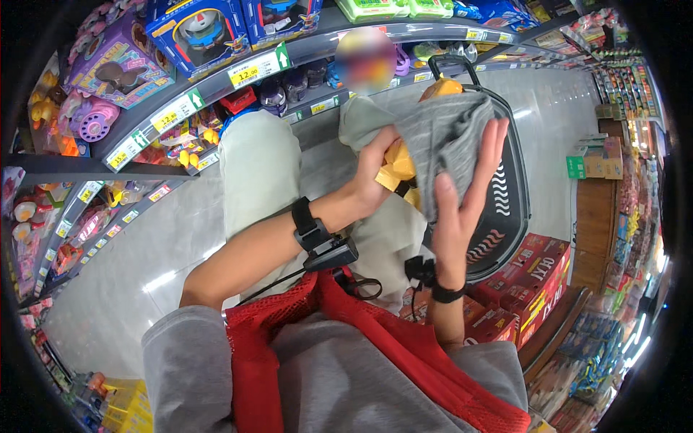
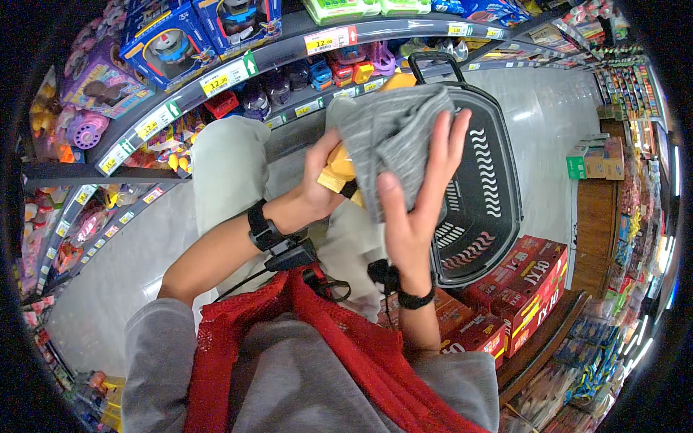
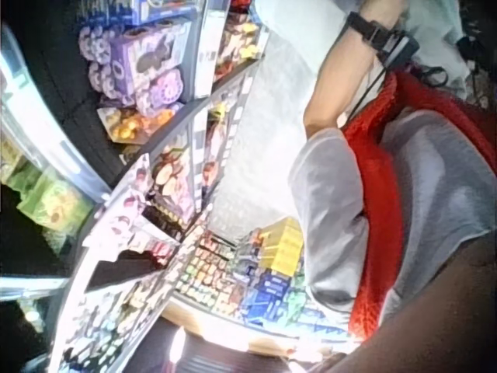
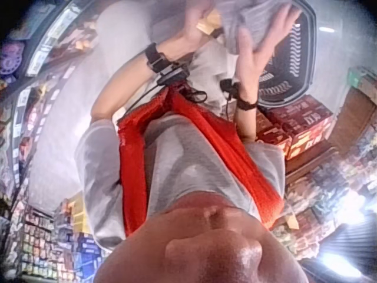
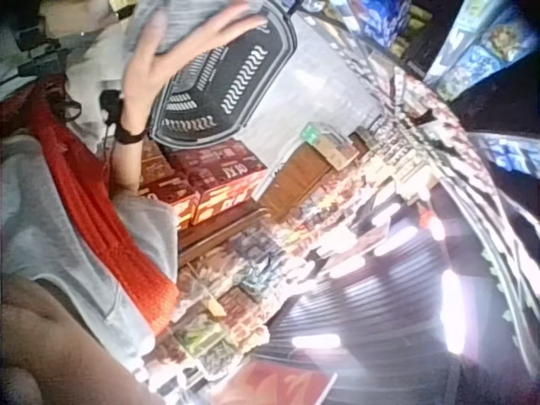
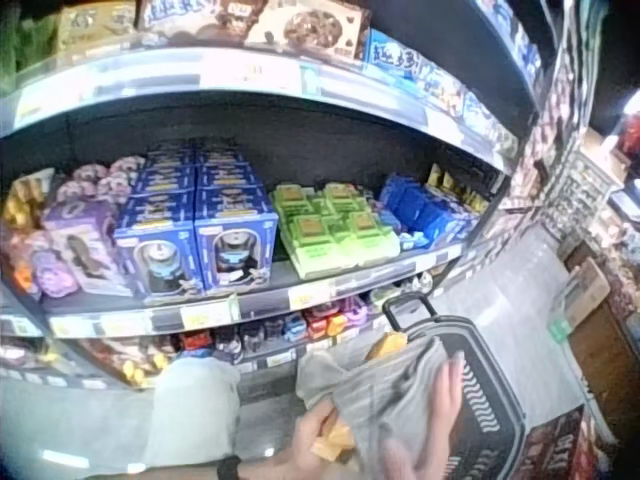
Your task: Dusting and cleaning various grocery items on a supermarket shelf using a cloth.
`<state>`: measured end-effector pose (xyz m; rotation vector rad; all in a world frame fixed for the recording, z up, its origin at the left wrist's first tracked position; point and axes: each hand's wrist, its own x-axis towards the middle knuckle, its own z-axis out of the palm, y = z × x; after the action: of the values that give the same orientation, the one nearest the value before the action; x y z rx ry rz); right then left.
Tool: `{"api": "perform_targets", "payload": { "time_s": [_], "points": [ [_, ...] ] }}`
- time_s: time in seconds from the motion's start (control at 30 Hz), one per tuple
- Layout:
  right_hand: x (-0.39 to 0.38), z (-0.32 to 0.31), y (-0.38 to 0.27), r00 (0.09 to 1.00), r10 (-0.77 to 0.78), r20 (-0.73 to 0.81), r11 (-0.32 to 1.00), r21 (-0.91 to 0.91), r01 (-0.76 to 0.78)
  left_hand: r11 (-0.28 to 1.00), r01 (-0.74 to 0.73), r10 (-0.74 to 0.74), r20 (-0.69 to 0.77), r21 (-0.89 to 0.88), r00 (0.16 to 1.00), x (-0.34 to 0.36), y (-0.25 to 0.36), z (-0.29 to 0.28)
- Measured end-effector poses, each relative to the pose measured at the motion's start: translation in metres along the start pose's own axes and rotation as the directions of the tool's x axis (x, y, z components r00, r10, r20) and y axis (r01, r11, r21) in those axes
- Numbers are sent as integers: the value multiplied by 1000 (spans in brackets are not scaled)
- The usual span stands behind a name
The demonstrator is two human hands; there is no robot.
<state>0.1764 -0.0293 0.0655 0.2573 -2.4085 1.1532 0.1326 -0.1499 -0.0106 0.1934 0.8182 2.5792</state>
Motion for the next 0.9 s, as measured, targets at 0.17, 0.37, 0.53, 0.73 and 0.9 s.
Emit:
{"api": "perform_targets", "payload": {
  "time_s": [0.17,0.37,0.53,0.73,0.9],
  "points": [
    [11,-1,10,974,226,-26,893,404,-197,979,16,-33,-81,-203,996,4,25,30],
    [-39,24,-12,986,153,61,982,102,-159,989,-57,70,-91,137,993,22,39,-4],
    [-1,4,9,976,215,-38,847,504,-167,972,136,-131,-40,192,991,14,43,11],
    [12,-9,17,859,508,63,631,652,-421,961,255,-261,50,103,964,8,36,16],
    [-28,13,-13,985,54,164,995,75,-67,993,104,-95,-131,58,987,13,35,7]
  ]
}}
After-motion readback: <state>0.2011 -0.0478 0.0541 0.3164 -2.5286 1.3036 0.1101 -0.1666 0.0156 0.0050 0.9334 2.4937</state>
